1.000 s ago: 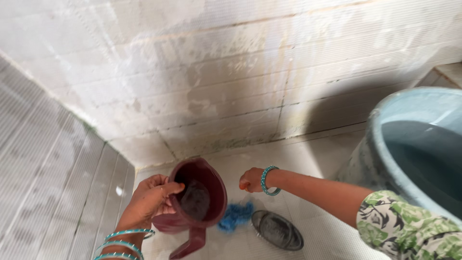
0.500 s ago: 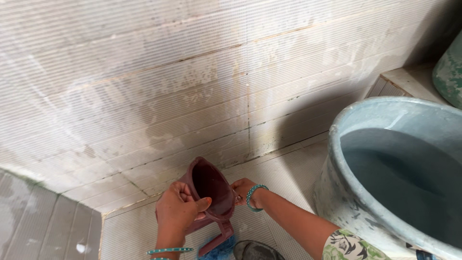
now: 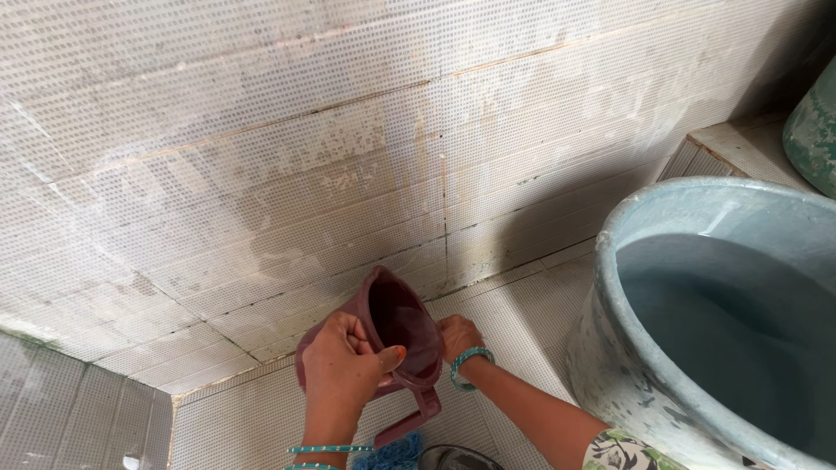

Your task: The person cleans a tiled bathroom wall and floor using a blue scrubber and water from a red jug. They pour water onto the wall, scrub the grout lines, and rinse the area. They also handle a white container and a green cap, pouring a white substance into the cap.

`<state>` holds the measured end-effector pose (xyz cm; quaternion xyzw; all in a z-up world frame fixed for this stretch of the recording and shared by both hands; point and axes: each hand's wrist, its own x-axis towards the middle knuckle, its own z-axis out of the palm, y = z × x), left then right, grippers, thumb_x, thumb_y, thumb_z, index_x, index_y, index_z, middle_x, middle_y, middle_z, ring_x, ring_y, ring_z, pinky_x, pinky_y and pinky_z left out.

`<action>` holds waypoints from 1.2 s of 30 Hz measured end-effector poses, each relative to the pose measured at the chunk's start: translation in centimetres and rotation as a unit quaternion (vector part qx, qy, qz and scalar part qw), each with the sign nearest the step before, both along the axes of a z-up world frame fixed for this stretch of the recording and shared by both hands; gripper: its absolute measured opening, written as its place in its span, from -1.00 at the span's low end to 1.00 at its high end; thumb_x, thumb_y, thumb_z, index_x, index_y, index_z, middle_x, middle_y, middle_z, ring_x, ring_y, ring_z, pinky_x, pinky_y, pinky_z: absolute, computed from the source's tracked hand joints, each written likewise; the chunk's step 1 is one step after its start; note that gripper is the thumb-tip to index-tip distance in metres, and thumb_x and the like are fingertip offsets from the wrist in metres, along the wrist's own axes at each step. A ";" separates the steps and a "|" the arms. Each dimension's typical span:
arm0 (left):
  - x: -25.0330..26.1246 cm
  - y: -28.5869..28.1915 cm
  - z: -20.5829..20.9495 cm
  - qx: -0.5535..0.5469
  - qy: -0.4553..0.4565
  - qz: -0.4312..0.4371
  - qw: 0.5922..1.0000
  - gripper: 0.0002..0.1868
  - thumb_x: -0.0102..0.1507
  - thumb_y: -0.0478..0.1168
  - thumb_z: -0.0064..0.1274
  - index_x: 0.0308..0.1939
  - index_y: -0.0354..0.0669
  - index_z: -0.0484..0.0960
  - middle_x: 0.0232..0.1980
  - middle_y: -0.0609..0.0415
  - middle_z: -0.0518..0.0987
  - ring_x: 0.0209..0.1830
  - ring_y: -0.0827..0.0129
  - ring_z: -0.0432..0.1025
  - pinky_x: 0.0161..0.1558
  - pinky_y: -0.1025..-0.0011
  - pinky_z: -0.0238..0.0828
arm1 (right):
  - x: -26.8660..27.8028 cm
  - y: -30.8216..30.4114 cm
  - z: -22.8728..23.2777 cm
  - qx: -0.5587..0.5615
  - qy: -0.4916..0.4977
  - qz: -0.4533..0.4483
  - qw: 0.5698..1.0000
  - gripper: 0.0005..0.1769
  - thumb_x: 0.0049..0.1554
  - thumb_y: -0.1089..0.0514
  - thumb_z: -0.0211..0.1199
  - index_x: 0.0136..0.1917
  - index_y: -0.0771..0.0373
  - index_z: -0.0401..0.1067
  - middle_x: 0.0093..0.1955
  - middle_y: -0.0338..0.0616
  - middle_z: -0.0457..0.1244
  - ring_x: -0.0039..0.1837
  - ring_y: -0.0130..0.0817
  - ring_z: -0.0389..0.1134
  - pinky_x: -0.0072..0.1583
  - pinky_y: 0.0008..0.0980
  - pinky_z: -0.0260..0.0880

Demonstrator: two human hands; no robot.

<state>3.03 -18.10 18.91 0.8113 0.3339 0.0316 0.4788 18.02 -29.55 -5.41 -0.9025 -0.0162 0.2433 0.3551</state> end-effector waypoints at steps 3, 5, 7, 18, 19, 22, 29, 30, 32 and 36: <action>0.1 -0.4 0.2 -0.001 0.012 -0.004 1.000 -0.62 -0.08 -0.38 0.46 -0.44 -0.20 0.48 -0.62 0.07 0.53 -0.67 0.46 0.50 -0.57 0.48 0.56 | 0.2 0.1 0.5 0.074 0.075 -0.043 0.993 -0.70 0.23 0.03 0.27 -0.18 0.29 0.56 -0.16 -0.08 0.42 -0.21 -0.35 0.40 -0.15 -0.36 0.45; -0.1 -0.7 0.2 0.013 0.003 -0.024 1.000 -0.62 -0.08 -0.36 0.46 -0.45 -0.20 0.46 -0.63 0.08 0.52 -0.68 0.46 0.51 -0.57 0.48 0.55 | 0.1 0.3 0.5 0.178 0.201 -0.066 0.961 -0.76 0.26 0.11 0.23 -0.12 0.32 0.54 -0.15 -0.06 0.41 -0.19 -0.33 0.43 -0.14 -0.34 0.49; -0.2 -1.0 0.2 0.029 -0.002 -0.039 0.999 -0.61 -0.08 -0.36 0.46 -0.46 -0.19 0.45 -0.64 0.08 0.52 -0.68 0.46 0.51 -0.57 0.50 0.54 | 0.0 0.2 0.3 0.006 0.102 0.141 0.985 -0.78 0.24 0.08 0.21 -0.08 0.28 0.51 -0.15 -0.14 0.40 -0.18 -0.40 0.41 -0.15 -0.38 0.46; -0.2 -1.5 1.1 0.031 -0.003 -0.036 0.999 -0.60 -0.10 -0.35 0.48 -0.48 -0.17 0.45 -0.64 0.08 0.53 -0.67 0.46 0.52 -0.57 0.51 0.57 | -0.2 -0.5 0.4 0.244 0.130 -0.183 0.943 -0.81 0.17 0.13 0.25 -0.19 0.28 0.57 -0.27 -0.16 0.39 -0.30 -0.41 0.38 -0.25 -0.41 0.38; -0.2 -1.5 1.2 0.021 -0.003 -0.032 0.999 -0.60 -0.10 -0.35 0.48 -0.48 -0.17 0.46 -0.64 0.08 0.53 -0.67 0.46 0.52 -0.57 0.50 0.58 | -0.3 -0.6 0.6 0.237 0.114 -0.184 0.947 -0.81 0.16 0.12 0.26 -0.20 0.26 0.57 -0.28 -0.18 0.38 -0.31 -0.42 0.38 -0.25 -0.42 0.39; -0.1 -1.6 1.5 0.004 -0.002 -0.030 1.000 -0.60 -0.11 -0.36 0.48 -0.48 -0.16 0.46 -0.63 0.08 0.54 -0.67 0.46 0.51 -0.56 0.51 0.59 | -0.5 -0.9 1.1 0.194 0.061 -0.173 0.964 -0.82 0.14 0.08 0.29 -0.23 0.20 0.56 -0.31 -0.24 0.37 -0.32 -0.45 0.39 -0.24 -0.45 0.42; -0.4 -2.5 1.7 0.062 -0.001 -0.059 0.996 -0.59 -0.11 -0.35 0.49 -0.47 -0.15 0.45 -0.63 0.08 0.53 -0.64 0.42 0.50 -0.52 0.46 0.53 | 0.3 -1.2 0.0 0.244 0.227 -0.127 0.934 -0.70 0.29 0.12 0.09 0.08 0.33 0.55 -0.27 -0.19 0.37 -0.29 -0.51 0.35 -0.24 -0.49 0.45; -0.4 -2.7 1.7 0.079 -0.003 -0.065 0.995 -0.58 -0.11 -0.34 0.50 -0.47 -0.14 0.45 -0.62 0.08 0.52 -0.63 0.41 0.49 -0.51 0.45 0.50 | 0.4 -1.1 -0.6 0.237 0.224 -0.091 0.941 -0.71 0.28 0.12 0.13 0.10 0.32 0.56 -0.25 -0.18 0.37 -0.29 -0.51 0.32 -0.25 -0.48 0.40; -0.2 -3.1 1.6 0.085 -0.004 -0.064 0.994 -0.57 -0.13 -0.35 0.49 -0.47 -0.14 0.45 -0.62 0.09 0.53 -0.63 0.42 0.49 -0.51 0.45 0.52 | 0.7 -1.2 -2.1 0.221 0.216 -0.022 0.951 -0.70 0.26 0.11 0.20 0.16 0.29 0.58 -0.20 -0.16 0.36 -0.30 -0.51 0.26 -0.28 -0.45 0.31; 0.1 -3.5 1.5 0.105 -0.005 -0.073 0.992 -0.57 -0.13 -0.34 0.48 -0.46 -0.12 0.43 -0.62 0.11 0.53 -0.64 0.45 0.50 -0.52 0.48 0.52 | 1.6 -1.1 -5.1 0.318 0.289 -0.145 0.891 -0.57 0.28 0.15 0.00 0.34 0.40 0.38 0.02 -0.02 0.40 -0.17 -0.36 0.46 -0.21 -0.39 0.48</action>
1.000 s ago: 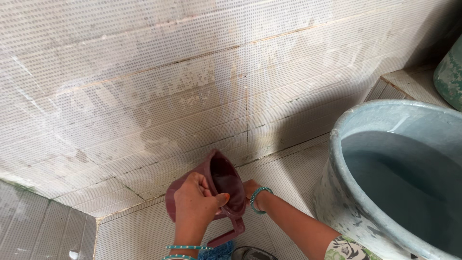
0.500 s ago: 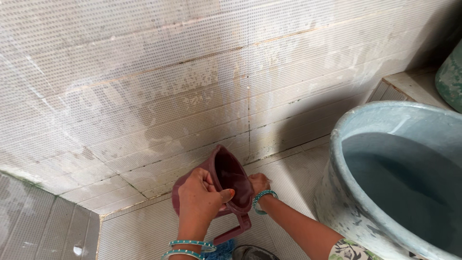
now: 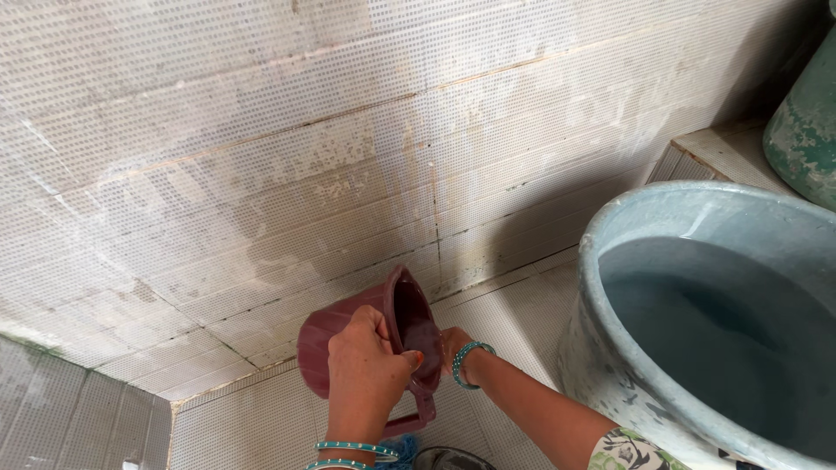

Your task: The person cleans a tiled bathroom wall and floor using a blue scrubber and water from a red jug. They pour water onto the wall, scrub the grout lines, and rinse the area. They also handle a white container and a green cap, pouring a white substance into the cap.

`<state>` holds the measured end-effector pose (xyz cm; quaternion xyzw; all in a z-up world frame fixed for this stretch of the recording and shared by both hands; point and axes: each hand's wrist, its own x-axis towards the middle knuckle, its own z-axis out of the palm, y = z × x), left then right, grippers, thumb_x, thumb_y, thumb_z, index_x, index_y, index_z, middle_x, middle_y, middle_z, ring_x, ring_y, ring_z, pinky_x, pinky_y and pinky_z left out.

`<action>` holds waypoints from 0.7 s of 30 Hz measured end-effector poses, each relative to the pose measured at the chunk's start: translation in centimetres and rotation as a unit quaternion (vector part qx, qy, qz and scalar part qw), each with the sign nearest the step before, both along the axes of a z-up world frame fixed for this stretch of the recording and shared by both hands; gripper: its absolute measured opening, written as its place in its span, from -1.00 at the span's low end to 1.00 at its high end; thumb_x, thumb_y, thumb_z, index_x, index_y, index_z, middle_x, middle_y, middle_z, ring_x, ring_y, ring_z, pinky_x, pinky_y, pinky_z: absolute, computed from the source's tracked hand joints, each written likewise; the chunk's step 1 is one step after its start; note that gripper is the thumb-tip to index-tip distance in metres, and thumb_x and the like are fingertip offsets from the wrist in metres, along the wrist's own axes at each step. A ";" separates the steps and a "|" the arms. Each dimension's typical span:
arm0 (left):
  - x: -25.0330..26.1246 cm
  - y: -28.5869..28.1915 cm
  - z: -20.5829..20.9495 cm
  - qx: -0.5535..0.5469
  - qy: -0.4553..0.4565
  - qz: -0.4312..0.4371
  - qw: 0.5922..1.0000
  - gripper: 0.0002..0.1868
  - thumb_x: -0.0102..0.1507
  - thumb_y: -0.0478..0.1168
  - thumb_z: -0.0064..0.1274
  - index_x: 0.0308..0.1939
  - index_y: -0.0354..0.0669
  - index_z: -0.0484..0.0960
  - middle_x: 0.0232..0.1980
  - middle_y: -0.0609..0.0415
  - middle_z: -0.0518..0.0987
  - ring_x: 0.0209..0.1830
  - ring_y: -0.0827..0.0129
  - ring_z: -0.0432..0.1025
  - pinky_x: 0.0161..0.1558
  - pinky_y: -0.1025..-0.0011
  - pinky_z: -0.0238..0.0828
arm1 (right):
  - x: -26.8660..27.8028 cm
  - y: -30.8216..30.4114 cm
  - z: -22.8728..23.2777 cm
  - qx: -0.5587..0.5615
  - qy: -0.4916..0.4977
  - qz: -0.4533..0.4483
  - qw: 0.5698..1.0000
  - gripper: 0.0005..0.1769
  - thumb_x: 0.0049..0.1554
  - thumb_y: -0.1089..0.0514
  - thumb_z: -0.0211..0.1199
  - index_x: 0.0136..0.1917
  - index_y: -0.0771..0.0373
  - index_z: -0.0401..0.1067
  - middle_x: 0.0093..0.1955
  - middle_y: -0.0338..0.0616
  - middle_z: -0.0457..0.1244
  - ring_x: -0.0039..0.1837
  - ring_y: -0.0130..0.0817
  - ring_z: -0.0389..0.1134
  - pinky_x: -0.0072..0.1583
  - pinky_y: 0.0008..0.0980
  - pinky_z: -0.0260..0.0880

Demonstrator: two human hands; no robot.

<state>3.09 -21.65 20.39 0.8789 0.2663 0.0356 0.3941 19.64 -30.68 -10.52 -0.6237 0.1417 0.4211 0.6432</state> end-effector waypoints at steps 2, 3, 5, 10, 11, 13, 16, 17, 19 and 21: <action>0.0 0.1 0.0 0.001 -0.008 0.001 1.000 -0.57 -0.13 -0.35 0.48 -0.46 -0.13 0.44 -0.61 0.09 0.54 -0.64 0.44 0.50 -0.51 0.47 0.52 | 0.3 -0.1 -0.7 0.028 0.074 -0.091 0.993 -0.43 0.32 0.04 -0.22 0.45 0.38 0.24 0.07 0.02 0.30 -0.14 -0.26 0.44 -0.24 -0.30 0.42; 0.0 0.1 0.0 0.001 -0.012 0.002 1.000 -0.57 -0.13 -0.35 0.48 -0.46 -0.14 0.44 -0.61 0.08 0.54 -0.63 0.43 0.50 -0.51 0.46 0.51 | 0.4 -0.2 -0.7 -0.001 0.031 -0.084 0.996 -0.55 0.31 0.05 -0.17 0.32 0.36 0.26 -0.01 -0.01 0.29 -0.19 -0.28 0.40 -0.26 -0.30 0.37; 0.1 0.3 0.1 0.000 -0.025 0.008 1.000 -0.55 -0.13 -0.33 0.50 -0.46 -0.15 0.43 -0.61 0.04 0.54 -0.63 0.39 0.48 -0.51 0.44 0.48 | 0.5 -0.5 0.0 -0.061 -0.056 -0.068 0.994 -0.72 0.31 0.07 -0.05 0.06 0.33 0.30 -0.15 -0.05 0.27 -0.27 -0.31 0.31 -0.31 -0.31 0.28; 0.3 0.4 0.4 -0.036 -0.010 0.015 0.999 -0.57 -0.11 -0.30 0.49 -0.47 -0.13 0.43 -0.63 0.07 0.55 -0.64 0.43 0.51 -0.51 0.50 0.49 | -0.3 -1.7 3.8 -0.222 -0.197 -0.030 0.955 -0.60 0.24 0.16 0.13 -0.45 0.21 0.31 -0.45 -0.21 0.20 -0.42 -0.43 0.16 -0.37 -0.38 0.12; 0.2 0.3 0.4 -0.037 -0.010 0.015 0.999 -0.57 -0.11 -0.31 0.49 -0.48 -0.14 0.43 -0.63 0.07 0.54 -0.64 0.43 0.50 -0.50 0.49 0.48 | -0.4 -1.7 4.5 -0.256 -0.203 -0.023 0.945 -0.57 0.20 0.20 0.13 -0.51 0.18 0.29 -0.49 -0.26 0.18 -0.43 -0.47 0.14 -0.37 -0.41 0.12; 0.2 0.0 0.4 -0.030 -0.011 0.013 0.999 -0.56 -0.11 -0.31 0.49 -0.47 -0.15 0.42 -0.61 0.06 0.53 -0.62 0.40 0.49 -0.50 0.47 0.47 | -0.9 -2.1 5.2 -0.252 -0.224 -0.011 0.941 -0.69 0.11 0.38 0.08 -0.45 0.22 0.24 -0.47 -0.22 0.15 -0.43 -0.47 0.12 -0.38 -0.43 0.08; 0.3 -0.5 0.5 -0.005 -0.011 0.007 1.000 -0.55 -0.11 -0.31 0.50 -0.47 -0.15 0.42 -0.58 0.03 0.54 -0.57 0.35 0.50 -0.46 0.44 0.49 | -1.2 -2.2 5.1 -0.213 -0.208 0.010 0.955 -0.70 0.14 0.43 -0.01 -0.37 0.18 0.28 -0.44 -0.26 0.10 -0.43 -0.50 0.06 -0.39 -0.44 0.04; 0.3 -0.6 0.5 0.004 -0.011 0.003 1.000 -0.55 -0.11 -0.31 0.50 -0.47 -0.16 0.41 -0.58 0.02 0.56 -0.56 0.33 0.53 -0.45 0.43 0.51 | -1.1 -2.3 4.7 -0.195 -0.195 0.016 0.961 -0.68 0.18 0.42 -0.04 -0.35 0.15 0.31 -0.43 -0.29 0.09 -0.42 -0.52 0.04 -0.39 -0.44 0.03; 0.4 -0.9 0.5 0.018 -0.024 -0.006 1.000 -0.55 -0.12 -0.32 0.49 -0.47 -0.16 0.41 -0.57 0.02 0.57 -0.53 0.30 0.56 -0.42 0.39 0.55 | -0.7 -1.9 4.0 -0.185 -0.161 0.081 0.966 -0.73 0.11 0.51 0.08 -0.29 0.20 0.35 -0.41 -0.26 0.08 -0.42 -0.52 0.03 -0.39 -0.42 0.04; 0.4 -1.3 0.4 0.028 -0.051 -0.016 0.998 -0.57 -0.12 -0.35 0.47 -0.47 -0.16 0.42 -0.56 0.04 0.58 -0.51 0.29 0.58 -0.41 0.36 0.58 | -0.4 -1.6 3.2 -0.149 -0.125 0.093 0.977 -0.79 0.12 0.49 0.13 -0.24 0.25 0.42 -0.40 -0.26 0.12 -0.42 -0.53 0.04 -0.38 -0.43 0.04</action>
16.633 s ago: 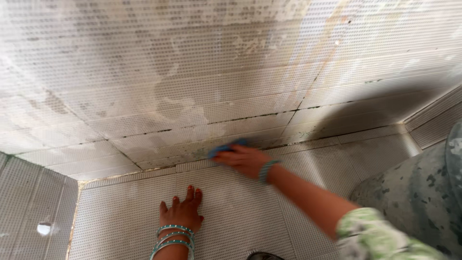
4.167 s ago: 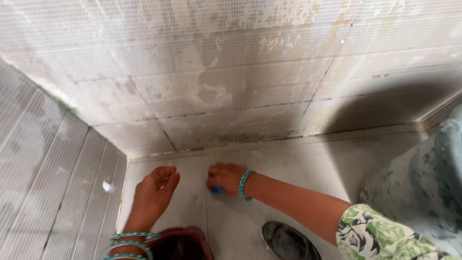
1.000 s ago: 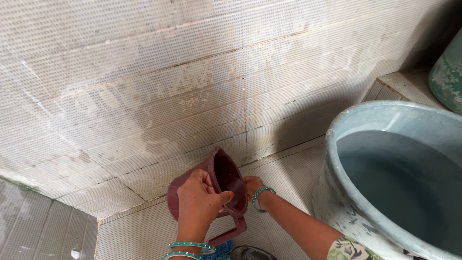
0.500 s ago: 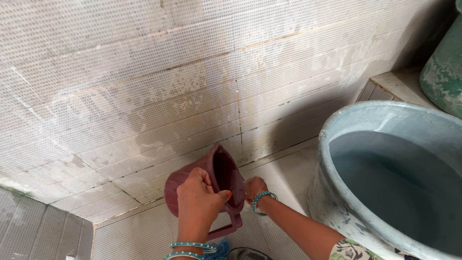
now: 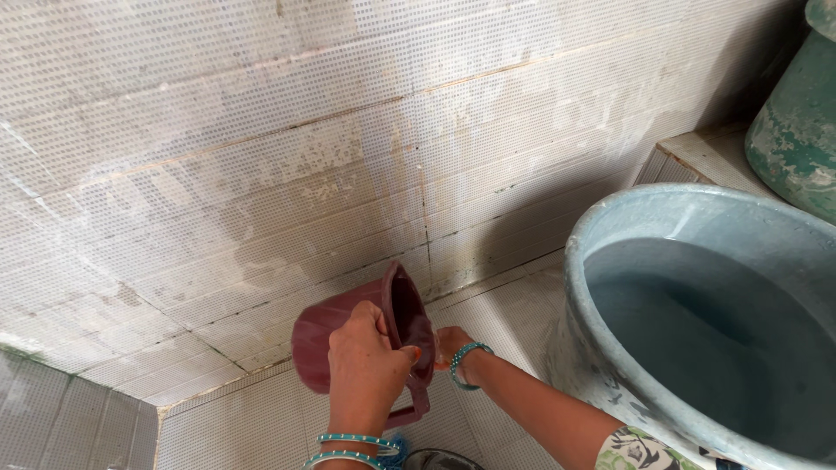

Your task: The person cleans a tiled bathroom wall and floor using a blue scrubber and water from a red jug. They pour water onto the wall, scrub the grout lines, and rinse the area. They also handle a white container and a green cap, pouring a white substance into the cap.

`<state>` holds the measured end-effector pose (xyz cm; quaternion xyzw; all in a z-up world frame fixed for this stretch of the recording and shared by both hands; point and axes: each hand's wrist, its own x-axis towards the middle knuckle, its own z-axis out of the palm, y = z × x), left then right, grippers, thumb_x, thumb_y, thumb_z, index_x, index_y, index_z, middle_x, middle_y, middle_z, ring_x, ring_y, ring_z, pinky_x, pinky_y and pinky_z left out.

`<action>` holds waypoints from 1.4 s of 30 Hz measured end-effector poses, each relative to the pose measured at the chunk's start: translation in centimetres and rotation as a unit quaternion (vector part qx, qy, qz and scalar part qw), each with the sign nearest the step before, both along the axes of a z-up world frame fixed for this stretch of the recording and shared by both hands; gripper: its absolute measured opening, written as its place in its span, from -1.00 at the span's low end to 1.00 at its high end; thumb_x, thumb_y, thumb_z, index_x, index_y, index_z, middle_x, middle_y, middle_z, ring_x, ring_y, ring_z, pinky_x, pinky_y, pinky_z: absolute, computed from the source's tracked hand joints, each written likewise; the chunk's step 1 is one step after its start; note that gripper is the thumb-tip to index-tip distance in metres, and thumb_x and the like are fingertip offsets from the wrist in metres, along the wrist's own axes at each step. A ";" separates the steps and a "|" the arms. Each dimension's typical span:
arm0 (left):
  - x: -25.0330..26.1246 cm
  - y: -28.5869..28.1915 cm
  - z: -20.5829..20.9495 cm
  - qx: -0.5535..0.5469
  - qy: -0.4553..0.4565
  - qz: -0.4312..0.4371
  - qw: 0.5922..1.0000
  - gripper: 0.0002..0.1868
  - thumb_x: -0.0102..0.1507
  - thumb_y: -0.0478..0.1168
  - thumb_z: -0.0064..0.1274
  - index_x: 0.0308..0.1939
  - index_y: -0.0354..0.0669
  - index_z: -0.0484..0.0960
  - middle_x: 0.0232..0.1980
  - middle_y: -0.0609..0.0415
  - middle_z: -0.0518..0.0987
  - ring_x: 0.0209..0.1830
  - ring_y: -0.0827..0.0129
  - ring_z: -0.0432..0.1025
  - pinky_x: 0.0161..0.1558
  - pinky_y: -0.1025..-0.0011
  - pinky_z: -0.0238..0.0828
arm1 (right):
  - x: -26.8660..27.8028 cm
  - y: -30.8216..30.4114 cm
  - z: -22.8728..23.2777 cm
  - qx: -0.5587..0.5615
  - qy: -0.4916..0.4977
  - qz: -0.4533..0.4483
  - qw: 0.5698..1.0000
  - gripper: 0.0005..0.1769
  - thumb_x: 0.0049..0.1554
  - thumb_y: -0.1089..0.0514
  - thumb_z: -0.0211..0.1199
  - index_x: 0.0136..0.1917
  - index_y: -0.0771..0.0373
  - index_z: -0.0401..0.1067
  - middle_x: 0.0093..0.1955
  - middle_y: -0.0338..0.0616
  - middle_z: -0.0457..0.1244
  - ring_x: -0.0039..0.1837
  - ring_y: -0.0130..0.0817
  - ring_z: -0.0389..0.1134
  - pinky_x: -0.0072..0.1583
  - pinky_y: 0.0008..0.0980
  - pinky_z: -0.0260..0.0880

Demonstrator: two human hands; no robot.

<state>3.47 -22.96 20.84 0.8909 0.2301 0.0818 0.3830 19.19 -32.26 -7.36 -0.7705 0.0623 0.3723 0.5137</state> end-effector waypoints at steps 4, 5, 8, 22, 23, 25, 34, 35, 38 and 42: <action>0.4 -0.3 -0.1 0.001 0.038 0.004 0.999 -0.57 -0.09 -0.33 0.45 -0.44 -0.14 0.41 -0.55 0.00 0.58 -0.50 0.24 0.60 -0.39 0.32 0.60 | 0.6 0.7 -1.1 0.004 -0.003 0.019 1.000 -0.85 0.22 0.27 0.20 -0.16 0.34 0.53 -0.36 -0.21 0.17 -0.40 -0.52 0.04 -0.39 -0.44 0.03; 0.5 -0.3 -0.3 0.006 0.038 0.008 0.999 -0.57 -0.08 -0.33 0.46 -0.44 -0.15 0.41 -0.55 0.00 0.58 -0.50 0.24 0.59 -0.40 0.32 0.59 | 0.8 0.8 -1.0 -0.027 -0.024 0.048 0.998 -0.83 0.23 0.23 0.23 -0.14 0.36 0.54 -0.35 -0.18 0.16 -0.39 -0.50 0.03 -0.40 -0.43 0.02; 0.6 0.4 -0.9 -0.007 0.026 0.031 0.999 -0.56 -0.10 -0.32 0.48 -0.45 -0.18 0.41 -0.54 -0.02 0.58 -0.52 0.28 0.57 -0.42 0.32 0.58 | 1.1 0.5 0.7 0.331 0.214 -0.181 0.901 -0.58 0.35 0.20 -0.23 0.02 0.35 0.48 -0.03 -0.22 0.48 -0.14 -0.58 0.49 -0.10 -0.67 0.46; -1.6 10.0 -7.2 -0.452 -0.070 0.176 0.871 -0.76 0.14 -0.29 0.28 -0.44 -0.33 0.51 -0.49 -0.04 0.54 -0.57 0.32 0.48 -0.39 0.35 0.65 | -7.3 0.9 17.9 0.109 -0.589 0.177 0.780 -0.53 0.28 -0.16 0.14 0.13 0.30 0.52 0.24 0.06 0.35 0.20 -0.09 0.40 0.20 -0.17 0.42; -2.0 10.4 -7.7 -0.459 -0.070 0.180 0.867 -0.77 0.15 -0.27 0.25 -0.43 -0.34 0.53 -0.49 -0.04 0.54 -0.56 0.31 0.49 -0.38 0.35 0.65 | -8.4 1.1 18.6 0.130 -0.607 0.222 0.752 -0.56 0.31 -0.13 0.14 0.14 0.30 0.51 0.27 0.08 0.34 0.22 -0.07 0.40 0.21 -0.16 0.40; -2.9 11.2 -8.3 -0.469 -0.068 0.186 0.861 -0.77 0.19 -0.24 0.22 -0.42 -0.35 0.55 -0.49 -0.04 0.52 -0.56 0.30 0.48 -0.38 0.33 0.65 | -10.6 1.6 19.7 0.119 -0.529 0.346 0.766 -0.49 0.16 -0.13 0.26 0.17 0.32 0.45 0.11 0.08 0.36 0.09 -0.03 0.41 0.09 -0.13 0.42; -8.6 17.7 -8.9 -0.286 0.135 0.159 0.935 -0.49 0.37 0.08 -0.07 -0.32 -0.36 0.60 -0.34 -0.23 0.63 -0.49 0.14 0.58 -0.39 0.17 0.53 | -14.0 5.0 20.6 -0.047 -0.356 0.576 0.734 -0.67 0.17 0.01 0.26 0.08 0.29 0.45 -0.24 0.06 0.38 -0.10 -0.02 0.43 -0.01 -0.07 0.36; -9.3 18.4 -8.9 -0.256 0.141 0.161 0.943 -0.54 0.35 0.07 -0.03 -0.29 -0.31 0.65 -0.30 -0.19 0.68 -0.43 0.20 0.60 -0.34 0.19 0.54 | -13.7 5.6 20.3 -0.077 -0.330 0.602 0.723 -0.69 0.16 0.02 0.27 0.04 0.28 0.47 -0.24 0.06 0.38 -0.11 -0.04 0.43 -0.01 -0.07 0.36; -10.0 21.2 -8.8 -0.218 0.087 0.174 0.956 -0.59 0.31 0.07 0.02 -0.13 -0.23 0.71 -0.19 -0.05 0.73 -0.22 0.28 0.60 -0.19 0.23 0.49 | -12.2 8.1 19.4 -0.001 -0.359 0.627 0.692 -0.67 0.05 0.05 0.29 0.04 0.25 0.51 -0.11 -0.01 0.40 -0.08 -0.09 0.43 0.01 -0.08 0.40; -8.9 23.9 -8.4 -0.210 -0.032 0.179 0.961 -0.41 0.28 0.19 0.04 0.10 -0.25 0.65 -0.02 0.00 0.68 0.04 0.27 0.53 0.12 0.30 0.34 | -8.7 13.1 21.9 -0.093 -0.453 0.588 0.664 -0.54 0.03 -0.14 0.25 -0.11 0.34 0.50 -0.10 0.18 0.40 -0.08 0.04 0.38 -0.01 -0.02 0.39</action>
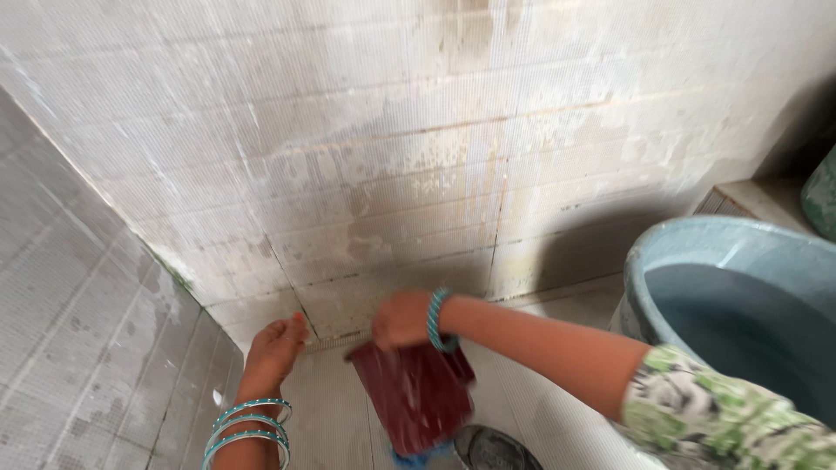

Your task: The person cleans a tiled bathroom wall and floor using a blue scrubber and water from a red jug. They pour water onto the wall, scrub the grout lines, and rinse the area. They also handle a white container and a green cap, pouring a white substance into the cap.

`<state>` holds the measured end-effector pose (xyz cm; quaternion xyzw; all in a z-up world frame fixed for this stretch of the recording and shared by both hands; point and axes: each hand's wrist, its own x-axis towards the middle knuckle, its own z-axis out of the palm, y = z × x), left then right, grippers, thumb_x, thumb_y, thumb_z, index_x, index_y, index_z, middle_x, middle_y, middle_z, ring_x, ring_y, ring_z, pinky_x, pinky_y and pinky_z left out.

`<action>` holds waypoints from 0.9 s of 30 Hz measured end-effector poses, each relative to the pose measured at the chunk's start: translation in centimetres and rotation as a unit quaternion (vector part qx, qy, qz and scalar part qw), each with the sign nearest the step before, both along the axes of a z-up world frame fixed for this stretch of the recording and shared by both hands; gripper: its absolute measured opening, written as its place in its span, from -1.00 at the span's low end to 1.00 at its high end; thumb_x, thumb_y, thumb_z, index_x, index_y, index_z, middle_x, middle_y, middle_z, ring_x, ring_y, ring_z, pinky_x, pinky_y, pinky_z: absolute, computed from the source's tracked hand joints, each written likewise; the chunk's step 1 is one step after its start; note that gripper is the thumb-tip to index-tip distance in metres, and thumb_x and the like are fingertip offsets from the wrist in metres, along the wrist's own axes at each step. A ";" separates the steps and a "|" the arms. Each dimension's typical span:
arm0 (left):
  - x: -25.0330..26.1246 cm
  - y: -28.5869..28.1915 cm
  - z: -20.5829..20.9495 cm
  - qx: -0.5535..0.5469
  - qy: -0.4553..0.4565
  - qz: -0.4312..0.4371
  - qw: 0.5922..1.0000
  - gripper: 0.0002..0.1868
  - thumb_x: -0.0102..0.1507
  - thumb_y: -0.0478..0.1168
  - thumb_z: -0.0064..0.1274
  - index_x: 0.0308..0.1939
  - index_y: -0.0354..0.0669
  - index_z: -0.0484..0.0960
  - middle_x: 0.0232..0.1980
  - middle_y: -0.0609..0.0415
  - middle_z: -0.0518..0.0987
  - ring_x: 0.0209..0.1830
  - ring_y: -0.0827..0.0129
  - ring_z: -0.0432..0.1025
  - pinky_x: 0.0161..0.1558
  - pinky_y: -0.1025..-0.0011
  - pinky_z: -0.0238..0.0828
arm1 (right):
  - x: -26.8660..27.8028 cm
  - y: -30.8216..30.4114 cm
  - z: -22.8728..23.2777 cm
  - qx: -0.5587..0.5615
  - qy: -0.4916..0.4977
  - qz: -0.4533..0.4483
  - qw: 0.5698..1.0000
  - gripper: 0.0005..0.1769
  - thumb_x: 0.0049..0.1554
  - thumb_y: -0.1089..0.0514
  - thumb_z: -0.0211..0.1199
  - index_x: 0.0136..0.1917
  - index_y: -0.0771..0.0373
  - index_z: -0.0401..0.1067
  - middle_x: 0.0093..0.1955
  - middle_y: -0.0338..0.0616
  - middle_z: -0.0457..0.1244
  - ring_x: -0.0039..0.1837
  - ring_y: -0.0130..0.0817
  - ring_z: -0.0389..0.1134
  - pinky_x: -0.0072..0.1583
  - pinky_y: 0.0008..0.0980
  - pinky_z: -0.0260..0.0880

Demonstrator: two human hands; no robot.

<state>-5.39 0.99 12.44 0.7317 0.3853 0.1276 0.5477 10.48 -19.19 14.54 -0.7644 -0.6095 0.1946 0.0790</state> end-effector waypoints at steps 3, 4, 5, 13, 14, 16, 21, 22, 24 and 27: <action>1.0 1.0 0.6 -0.062 -0.028 0.042 0.997 -0.28 0.26 0.27 -0.01 0.26 -0.23 0.55 0.09 0.00 0.61 0.10 0.19 0.43 0.16 0.10 0.32 | 3.4 3.5 6.0 0.074 -0.111 -0.024 0.991 -0.40 0.17 -0.25 0.00 -0.31 0.31 0.51 -0.22 0.12 0.36 -0.21 -0.03 0.33 -0.09 -0.02 0.36; 1.2 1.1 0.7 -0.066 -0.036 0.049 0.996 -0.25 0.25 0.30 -0.03 0.28 -0.22 0.53 0.10 0.02 0.60 0.12 0.22 0.43 0.17 0.10 0.30 | 3.9 3.9 8.1 0.094 -0.087 -0.070 0.989 -0.41 0.12 -0.24 0.03 -0.33 0.32 0.49 -0.29 0.08 0.35 -0.27 -0.06 0.32 -0.13 -0.04 0.37; 1.4 1.1 0.8 -0.070 -0.045 0.056 0.995 -0.22 0.25 0.32 -0.05 0.30 -0.21 0.50 0.11 0.03 0.59 0.13 0.24 0.43 0.18 0.10 0.27 | 4.1 4.0 10.0 0.115 -0.063 -0.115 0.985 -0.43 0.08 -0.24 0.07 -0.35 0.33 0.48 -0.36 0.05 0.33 -0.34 -0.10 0.32 -0.17 -0.06 0.38; 2.8 1.6 0.0 -0.072 -0.055 0.038 0.995 -0.26 0.22 0.27 -0.03 0.25 -0.24 0.55 0.10 -0.01 0.61 0.10 0.20 0.45 0.07 0.16 0.39 | -0.2 -3.2 15.1 0.076 -0.113 -0.059 0.989 -0.66 0.19 -0.10 0.16 -0.06 0.19 0.54 -0.34 -0.02 0.38 -0.29 -0.16 0.40 -0.17 -0.11 0.40; 3.0 1.6 -0.3 -0.064 -0.048 0.031 0.996 -0.25 0.24 0.29 -0.03 0.23 -0.27 0.56 0.09 -0.04 0.61 0.08 0.19 0.46 0.06 0.16 0.38 | -0.6 -4.4 14.4 0.046 -0.106 -0.066 0.991 -0.69 0.20 -0.07 0.16 -0.02 0.19 0.52 -0.32 -0.04 0.39 -0.27 -0.16 0.41 -0.15 -0.11 0.42; 3.4 1.7 -1.0 -0.058 -0.035 0.016 0.998 -0.28 0.26 0.27 0.00 0.18 -0.30 0.61 0.04 -0.04 0.61 0.04 0.21 0.46 0.04 0.17 0.37 | -0.8 -6.6 12.8 0.000 -0.090 -0.065 0.994 -0.73 0.21 0.00 0.17 0.05 0.19 0.50 -0.26 -0.04 0.39 -0.23 -0.16 0.43 -0.10 -0.11 0.45; 4.7 1.2 -2.6 -0.065 -0.042 -0.035 0.996 -0.54 0.24 0.00 0.10 0.13 -0.16 0.69 -0.20 0.05 0.55 -0.20 0.30 0.38 -0.01 0.25 0.37 | 0.8 -10.2 8.9 -0.115 -0.009 -0.065 0.991 -0.71 0.19 0.03 0.19 0.13 0.17 0.48 -0.12 -0.04 0.42 -0.08 -0.19 0.44 0.01 -0.12 0.41; 4.9 1.2 -2.8 -0.066 -0.040 -0.041 0.996 -0.55 0.24 -0.02 0.11 0.12 -0.18 0.70 -0.22 0.08 0.57 -0.20 0.32 0.40 0.01 0.26 0.37 | 1.2 -10.4 8.3 -0.138 0.009 -0.066 0.988 -0.70 0.19 0.02 0.18 0.12 0.18 0.50 -0.11 -0.04 0.42 -0.05 -0.18 0.43 0.03 -0.11 0.42; 5.4 0.7 -3.1 -0.068 -0.037 -0.052 0.996 -0.58 0.24 -0.05 0.11 0.08 -0.22 0.71 -0.25 0.12 0.60 -0.22 0.37 0.43 0.04 0.29 0.38 | 2.3 -9.8 7.5 -0.156 0.012 -0.062 0.986 -0.66 0.16 0.00 0.18 0.14 0.19 0.50 -0.04 -0.06 0.41 0.02 -0.17 0.41 0.07 -0.08 0.40; 5.8 0.1 -2.9 -0.051 -0.035 -0.077 0.995 -0.55 0.23 -0.01 0.13 0.07 -0.24 0.73 -0.27 0.11 0.55 -0.23 0.35 0.40 0.05 0.28 0.37 | 3.9 -7.5 8.6 -0.132 -0.063 -0.072 0.987 -0.56 0.17 -0.09 0.09 0.13 0.21 0.53 0.02 -0.05 0.39 0.07 -0.11 0.41 0.13 -0.02 0.38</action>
